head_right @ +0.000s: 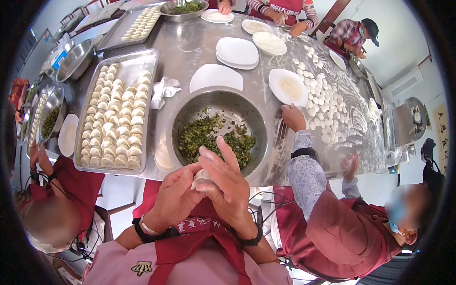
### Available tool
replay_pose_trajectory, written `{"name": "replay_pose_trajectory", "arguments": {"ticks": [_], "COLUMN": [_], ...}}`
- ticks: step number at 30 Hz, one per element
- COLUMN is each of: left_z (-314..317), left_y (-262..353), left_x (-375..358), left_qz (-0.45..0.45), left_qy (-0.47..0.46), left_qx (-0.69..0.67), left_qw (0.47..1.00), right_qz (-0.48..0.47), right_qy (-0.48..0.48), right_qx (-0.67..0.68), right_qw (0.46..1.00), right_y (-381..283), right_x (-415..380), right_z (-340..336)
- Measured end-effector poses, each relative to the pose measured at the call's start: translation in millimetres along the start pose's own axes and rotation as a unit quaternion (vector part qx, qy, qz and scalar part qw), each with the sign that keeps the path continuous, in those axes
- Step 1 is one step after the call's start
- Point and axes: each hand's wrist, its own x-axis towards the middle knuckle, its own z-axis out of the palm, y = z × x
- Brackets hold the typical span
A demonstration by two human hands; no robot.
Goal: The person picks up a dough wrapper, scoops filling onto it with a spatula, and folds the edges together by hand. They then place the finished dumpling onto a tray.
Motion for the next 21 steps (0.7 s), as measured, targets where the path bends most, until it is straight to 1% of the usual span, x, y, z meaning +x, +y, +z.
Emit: {"name": "replay_pose_trajectory", "arguments": {"ticks": [1, 3, 5, 8, 11, 14, 17, 19, 21], "left_z": [0.9, 1.4, 0.6, -3.0, -3.1, -2.1, 1.2, -1.4, -2.9], "left_y": [2.8, 2.9, -1.6, -2.2, -1.2, 3.3, 1.9, -1.4, -3.5], "left_x": [1.1, 1.2, -0.7, -0.2, 0.2, 2.6, 2.7, 0.8, 1.0], "left_qz": [-0.002, 0.001, 0.013, -0.009, -0.015, -0.006, 0.008, -0.013, -0.020], "left_qy": [-0.012, -0.019, -0.009, -0.032, -0.031, -0.074, -0.063, -0.045, -0.043], "left_qx": [0.000, 0.002, 0.007, 0.042, 0.020, 0.017, -0.004, -0.008, -0.018], "left_qw": [1.000, 1.000, 1.000, 0.999, 0.999, 0.997, 0.998, 0.999, 0.999], "right_qz": [0.024, 0.031, -0.007, -0.082, -0.060, 0.015, -0.030, -0.054, -0.050], "right_qy": [0.023, 0.029, -0.003, -0.047, -0.054, 0.008, -0.009, -0.045, -0.051], "right_qx": [0.008, 0.008, -0.009, -0.067, -0.080, -0.042, -0.062, -0.108, -0.118], "right_qw": [0.999, 0.999, 1.000, 0.993, 0.994, 0.999, 0.998, 0.992, 0.991], "right_y": [-5.8, -6.8, 1.9, 12.7, 8.2, -5.5, 5.1, 13.3, 13.5], "right_x": [0.8, -0.5, -3.6, -2.2, 2.9, 4.4, 0.4, -1.4, -0.9], "right_z": [4.4, 5.4, 0.9, -5.7, -5.6, 1.3, -4.8, -8.8, -9.3]}}
